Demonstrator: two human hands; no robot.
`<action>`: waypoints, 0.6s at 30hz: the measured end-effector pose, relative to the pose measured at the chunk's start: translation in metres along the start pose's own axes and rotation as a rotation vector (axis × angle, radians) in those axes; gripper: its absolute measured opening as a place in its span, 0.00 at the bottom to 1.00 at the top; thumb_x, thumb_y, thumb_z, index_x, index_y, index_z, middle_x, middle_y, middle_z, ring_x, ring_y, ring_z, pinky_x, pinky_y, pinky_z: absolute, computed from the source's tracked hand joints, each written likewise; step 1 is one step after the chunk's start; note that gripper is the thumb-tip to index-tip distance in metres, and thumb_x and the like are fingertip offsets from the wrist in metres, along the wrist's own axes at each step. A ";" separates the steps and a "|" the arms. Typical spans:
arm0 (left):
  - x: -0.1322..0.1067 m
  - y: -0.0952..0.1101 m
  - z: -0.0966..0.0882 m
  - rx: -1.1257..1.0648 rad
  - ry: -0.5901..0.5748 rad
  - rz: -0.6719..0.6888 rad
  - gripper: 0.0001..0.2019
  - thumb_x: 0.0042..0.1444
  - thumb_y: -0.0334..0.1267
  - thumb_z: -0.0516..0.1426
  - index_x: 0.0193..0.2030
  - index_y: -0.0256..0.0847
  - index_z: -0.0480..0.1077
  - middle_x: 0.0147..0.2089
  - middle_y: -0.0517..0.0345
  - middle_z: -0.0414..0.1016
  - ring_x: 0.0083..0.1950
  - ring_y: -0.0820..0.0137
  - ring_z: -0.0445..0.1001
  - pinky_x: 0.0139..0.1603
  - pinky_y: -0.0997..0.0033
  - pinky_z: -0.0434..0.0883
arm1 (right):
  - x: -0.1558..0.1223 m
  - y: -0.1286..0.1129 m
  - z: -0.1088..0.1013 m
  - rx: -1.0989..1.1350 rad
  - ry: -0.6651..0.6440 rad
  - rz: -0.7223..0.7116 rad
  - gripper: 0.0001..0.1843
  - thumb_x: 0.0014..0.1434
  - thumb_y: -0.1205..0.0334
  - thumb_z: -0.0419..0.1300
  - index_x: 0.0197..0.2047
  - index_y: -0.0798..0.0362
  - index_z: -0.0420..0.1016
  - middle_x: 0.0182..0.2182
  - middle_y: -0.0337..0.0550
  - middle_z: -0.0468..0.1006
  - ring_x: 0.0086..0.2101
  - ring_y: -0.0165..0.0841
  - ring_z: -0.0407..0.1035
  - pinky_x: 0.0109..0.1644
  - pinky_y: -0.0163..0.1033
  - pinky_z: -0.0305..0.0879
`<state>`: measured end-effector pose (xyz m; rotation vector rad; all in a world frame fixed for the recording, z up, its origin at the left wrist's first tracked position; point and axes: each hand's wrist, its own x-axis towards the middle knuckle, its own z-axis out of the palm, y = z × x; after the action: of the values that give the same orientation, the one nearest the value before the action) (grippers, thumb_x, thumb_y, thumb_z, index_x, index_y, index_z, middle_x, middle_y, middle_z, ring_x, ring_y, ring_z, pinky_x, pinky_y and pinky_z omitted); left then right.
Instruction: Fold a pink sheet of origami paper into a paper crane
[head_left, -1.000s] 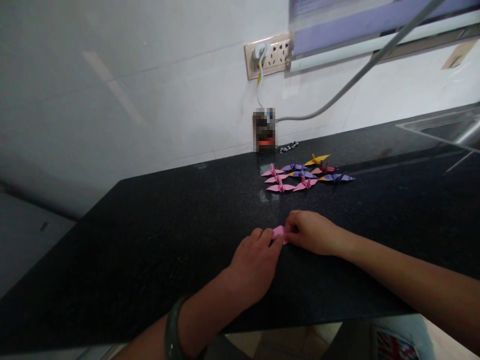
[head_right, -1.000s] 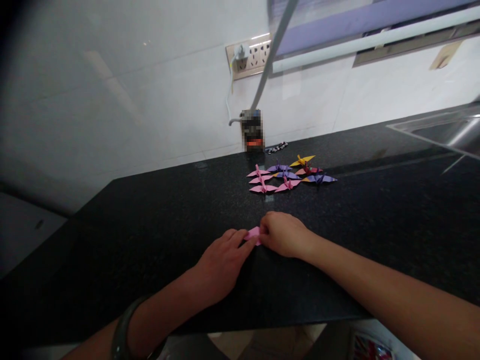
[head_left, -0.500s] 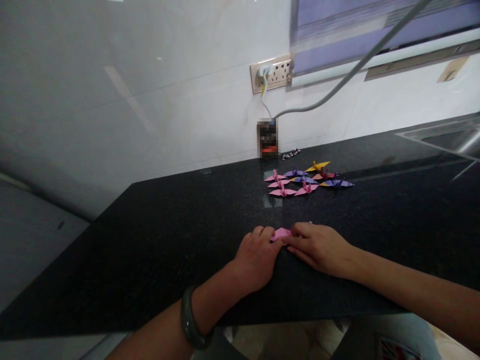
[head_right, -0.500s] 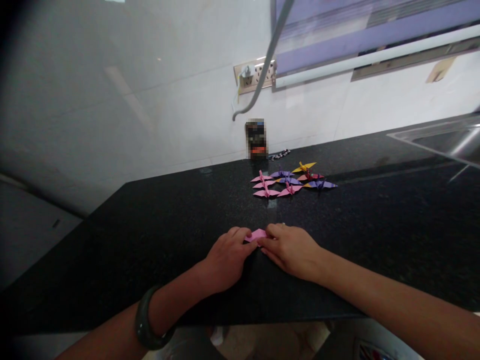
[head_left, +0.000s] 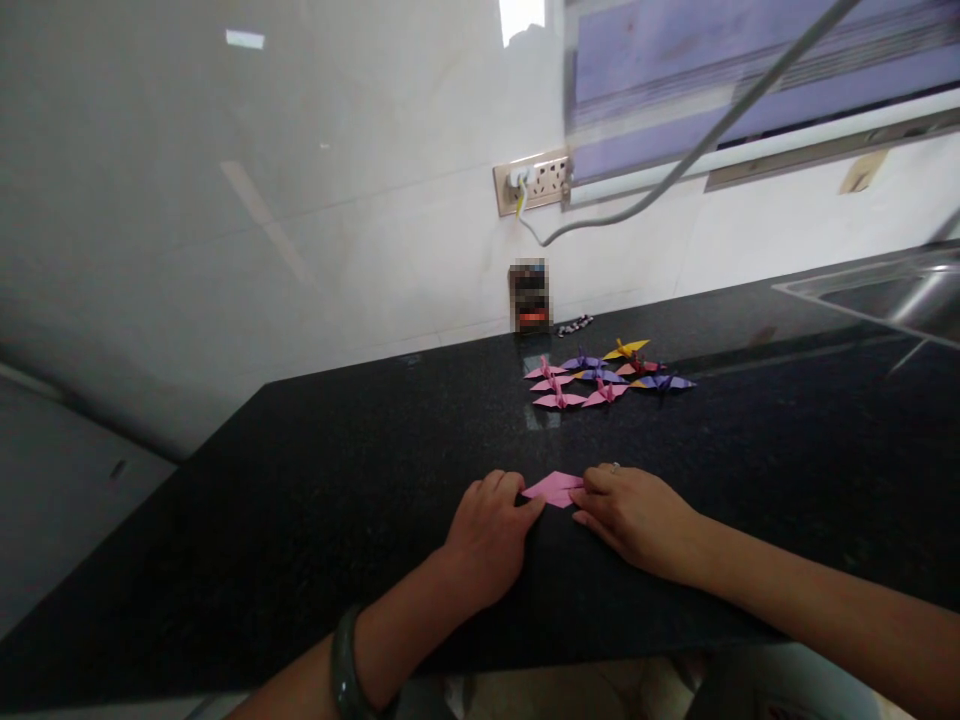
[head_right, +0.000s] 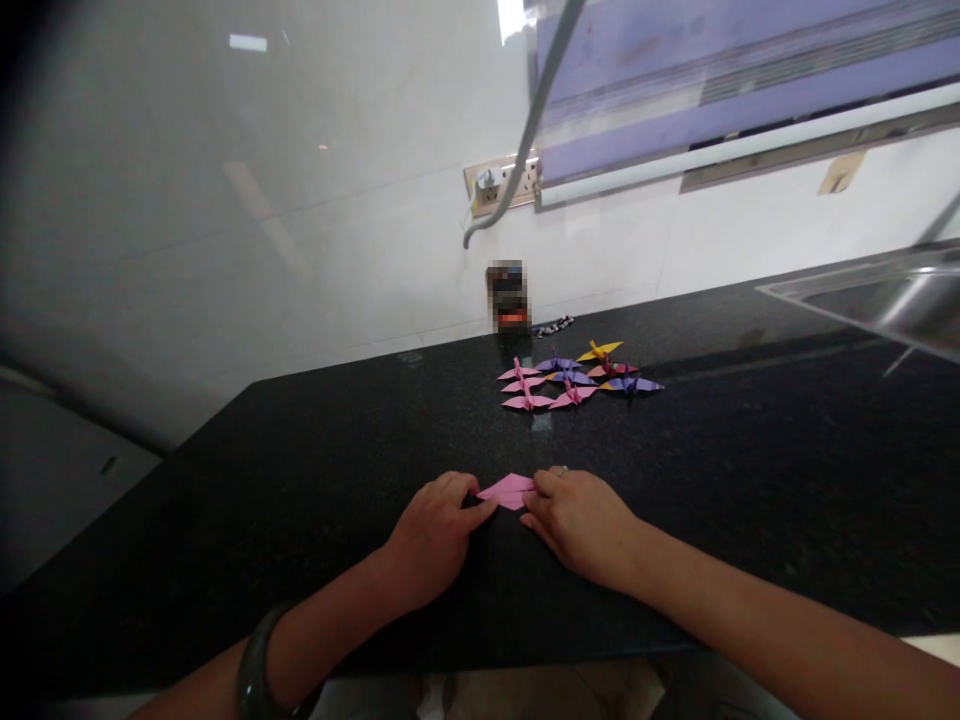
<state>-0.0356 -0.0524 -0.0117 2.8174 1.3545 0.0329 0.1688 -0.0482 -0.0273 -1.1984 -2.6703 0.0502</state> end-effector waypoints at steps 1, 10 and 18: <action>0.000 -0.001 -0.001 0.004 -0.004 -0.002 0.16 0.53 0.30 0.45 0.48 0.45 0.62 0.44 0.53 0.60 0.45 0.65 0.58 0.42 0.63 0.59 | 0.001 -0.001 0.001 0.000 -0.001 0.004 0.14 0.57 0.61 0.48 0.39 0.54 0.72 0.29 0.45 0.68 0.31 0.32 0.62 0.33 0.36 0.55; 0.005 0.006 -0.009 0.039 -0.021 -0.005 0.12 0.53 0.30 0.45 0.39 0.41 0.68 0.35 0.52 0.63 0.39 0.65 0.60 0.38 0.63 0.60 | 0.000 0.001 -0.011 0.156 -0.038 0.016 0.13 0.56 0.64 0.49 0.41 0.53 0.71 0.31 0.45 0.67 0.33 0.32 0.63 0.37 0.36 0.58; 0.005 -0.003 -0.010 -0.031 -0.013 -0.018 0.14 0.52 0.31 0.46 0.42 0.44 0.68 0.40 0.53 0.63 0.41 0.67 0.61 0.40 0.66 0.61 | -0.012 0.001 -0.017 0.069 -0.022 0.046 0.13 0.55 0.62 0.50 0.42 0.52 0.71 0.32 0.46 0.67 0.34 0.35 0.62 0.38 0.39 0.58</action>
<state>-0.0349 -0.0462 -0.0021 2.7753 1.3645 0.0350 0.1806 -0.0571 -0.0131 -1.2448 -2.6369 0.1623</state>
